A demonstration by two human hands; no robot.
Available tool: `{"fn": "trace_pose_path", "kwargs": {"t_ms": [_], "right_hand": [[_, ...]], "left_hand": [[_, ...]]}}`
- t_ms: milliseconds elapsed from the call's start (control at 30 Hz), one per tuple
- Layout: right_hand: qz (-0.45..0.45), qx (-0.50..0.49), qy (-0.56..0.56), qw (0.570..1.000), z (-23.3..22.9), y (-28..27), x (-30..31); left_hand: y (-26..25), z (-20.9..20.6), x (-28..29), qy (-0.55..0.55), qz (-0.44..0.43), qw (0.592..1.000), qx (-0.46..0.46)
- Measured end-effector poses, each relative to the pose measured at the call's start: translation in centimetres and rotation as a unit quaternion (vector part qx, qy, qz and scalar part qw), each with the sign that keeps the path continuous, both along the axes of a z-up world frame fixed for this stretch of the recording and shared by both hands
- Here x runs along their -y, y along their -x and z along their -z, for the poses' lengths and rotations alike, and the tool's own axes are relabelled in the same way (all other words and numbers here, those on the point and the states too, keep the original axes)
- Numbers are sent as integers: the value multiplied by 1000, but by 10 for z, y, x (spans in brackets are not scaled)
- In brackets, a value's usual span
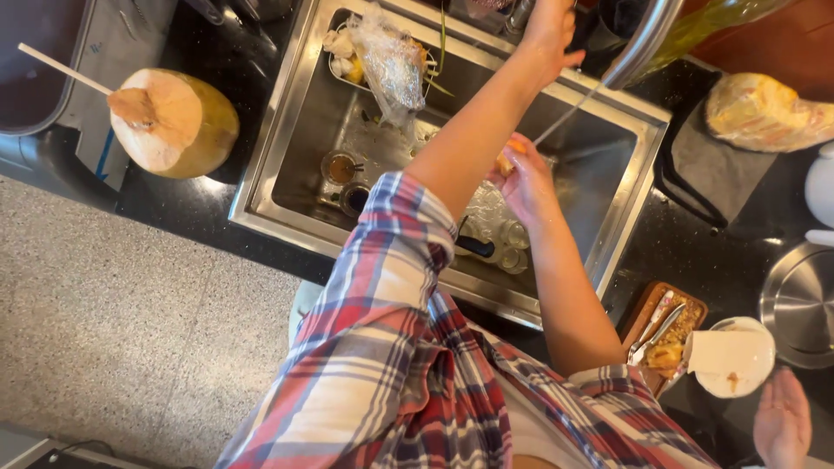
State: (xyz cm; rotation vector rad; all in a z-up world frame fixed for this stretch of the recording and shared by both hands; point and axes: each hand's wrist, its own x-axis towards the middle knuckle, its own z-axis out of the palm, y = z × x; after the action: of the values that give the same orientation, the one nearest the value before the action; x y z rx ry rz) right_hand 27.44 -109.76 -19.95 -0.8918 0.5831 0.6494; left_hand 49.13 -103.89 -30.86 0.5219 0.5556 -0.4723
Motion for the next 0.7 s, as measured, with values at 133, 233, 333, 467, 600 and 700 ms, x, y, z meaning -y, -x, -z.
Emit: {"fn": "trace_pose_path", "kwargs": {"t_ms": [133,233,333,467,600,700], "right_hand": [[-153,57,99,982,-26,2,0],[-316,132,175,923,-57,0,-5],[-344,215,137,904,-83,-9,-15],[-400,276,56,872,-47,-7,-37],[-628,426,334,559,-33,-5,-75],[-604,336,157,706,-89,-19,-95]], "left_hand": [[11,1,-9,-23,-16,992,126],[71,-67,-77,-26,-3,996,81],[142,-97,-156,-272,227,923,153],[253,-61,-248,-197,210,954,79],[342,-84,-303,-553,311,729,255],[353,-189,-312,-372,192,866,274]]}}
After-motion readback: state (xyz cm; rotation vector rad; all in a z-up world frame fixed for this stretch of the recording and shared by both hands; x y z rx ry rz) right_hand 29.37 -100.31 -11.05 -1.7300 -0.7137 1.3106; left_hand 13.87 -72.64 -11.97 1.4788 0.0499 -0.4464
